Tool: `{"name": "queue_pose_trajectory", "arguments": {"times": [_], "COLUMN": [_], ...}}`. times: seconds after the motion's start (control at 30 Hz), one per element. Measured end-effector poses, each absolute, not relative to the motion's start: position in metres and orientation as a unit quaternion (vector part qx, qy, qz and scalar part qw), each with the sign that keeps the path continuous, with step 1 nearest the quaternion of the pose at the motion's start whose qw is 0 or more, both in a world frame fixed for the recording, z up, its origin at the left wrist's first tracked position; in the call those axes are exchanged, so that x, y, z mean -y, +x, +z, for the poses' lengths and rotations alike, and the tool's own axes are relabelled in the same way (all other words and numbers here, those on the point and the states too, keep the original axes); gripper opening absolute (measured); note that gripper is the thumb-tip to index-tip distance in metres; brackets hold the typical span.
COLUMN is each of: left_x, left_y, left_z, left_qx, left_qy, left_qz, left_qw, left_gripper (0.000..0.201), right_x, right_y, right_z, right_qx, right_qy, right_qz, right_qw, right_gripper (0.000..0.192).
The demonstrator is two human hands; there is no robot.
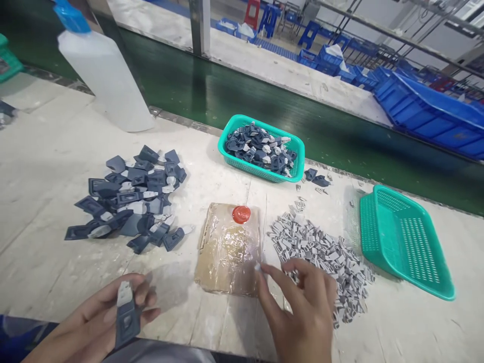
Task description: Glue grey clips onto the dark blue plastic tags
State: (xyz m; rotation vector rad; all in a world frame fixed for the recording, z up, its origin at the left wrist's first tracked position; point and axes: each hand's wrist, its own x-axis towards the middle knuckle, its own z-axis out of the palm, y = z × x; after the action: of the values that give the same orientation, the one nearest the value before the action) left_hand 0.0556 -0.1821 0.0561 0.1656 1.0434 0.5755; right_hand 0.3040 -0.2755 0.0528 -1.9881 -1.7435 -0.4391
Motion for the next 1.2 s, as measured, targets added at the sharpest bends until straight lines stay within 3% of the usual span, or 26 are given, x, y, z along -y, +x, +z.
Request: {"name": "queue_pose_trajectory", "arguments": {"times": [0.27,0.57,1.2], "left_x": [0.182,0.177,0.178], "left_y": [0.043,0.036,0.037], "left_z": [0.053,0.05,0.044], "left_qx": [-0.459,-0.414,-0.387], "left_qy": [0.076,0.062,0.035], "left_qz": [0.262,0.306,0.285], "left_qw": [0.846,0.855,0.876], "left_gripper": [0.024,0.022,0.024], "right_x": [0.21,0.213,0.205], "right_y": [0.29,0.285,0.292], "right_z": [0.039,0.04,0.037], "right_qx": [0.667,0.699,0.678], "right_qy": [-0.7,-0.687,-0.704], "right_qz": [-0.1,-0.092,-0.129], "right_qw": [0.236,0.177,0.168], "right_gripper": [0.004,0.003,0.01]}}
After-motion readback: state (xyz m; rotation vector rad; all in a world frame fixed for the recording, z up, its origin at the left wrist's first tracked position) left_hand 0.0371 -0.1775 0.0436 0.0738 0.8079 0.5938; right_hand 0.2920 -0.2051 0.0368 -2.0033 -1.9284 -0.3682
